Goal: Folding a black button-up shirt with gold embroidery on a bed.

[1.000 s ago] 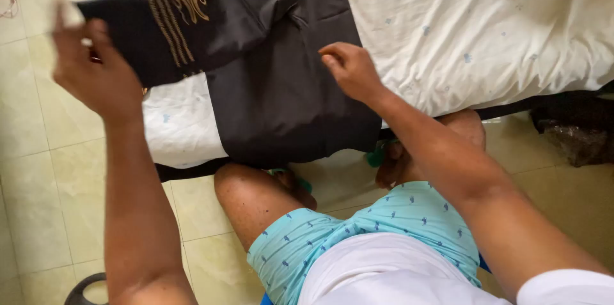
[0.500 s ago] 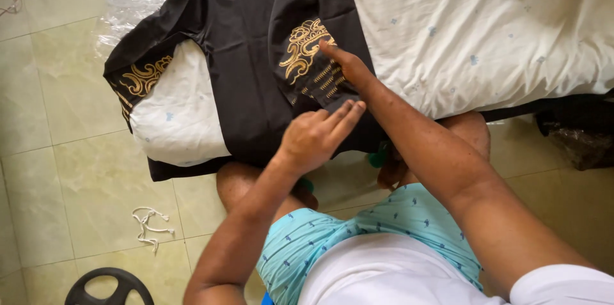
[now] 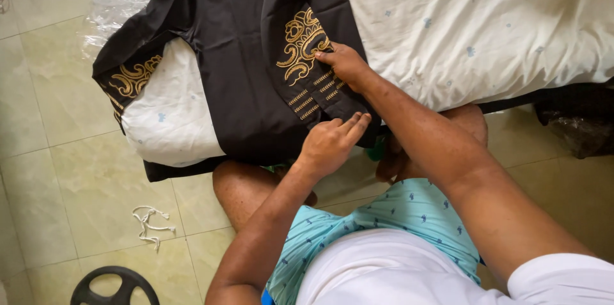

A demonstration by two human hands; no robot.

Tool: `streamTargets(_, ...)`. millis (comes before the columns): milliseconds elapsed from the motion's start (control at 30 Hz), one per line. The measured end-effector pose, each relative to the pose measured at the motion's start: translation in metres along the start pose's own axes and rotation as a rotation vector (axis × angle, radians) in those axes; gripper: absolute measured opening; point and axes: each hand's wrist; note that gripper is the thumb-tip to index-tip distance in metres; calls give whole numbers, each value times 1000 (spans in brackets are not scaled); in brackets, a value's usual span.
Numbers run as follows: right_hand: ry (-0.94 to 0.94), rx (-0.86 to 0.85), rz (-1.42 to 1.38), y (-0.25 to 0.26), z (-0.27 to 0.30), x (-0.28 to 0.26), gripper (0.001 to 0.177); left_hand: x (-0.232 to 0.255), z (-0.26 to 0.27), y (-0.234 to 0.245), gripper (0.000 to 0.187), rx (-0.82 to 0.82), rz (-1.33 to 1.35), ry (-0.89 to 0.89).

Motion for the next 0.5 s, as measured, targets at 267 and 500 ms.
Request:
streamTargets(267,20,26,-6,-11,12,-8,37,-53,6,34,21,451,202,630)
streamTargets(500,105,77,-94,-36,-2,7,28,-202,-12,-4,45,550,95,898)
Point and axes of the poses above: each hand's wrist, its own z-axis away from the middle knuckle, its own y-axis out of the back of the hand, x = y × z, and after that the axes turned 1 degree about -x, right-handed
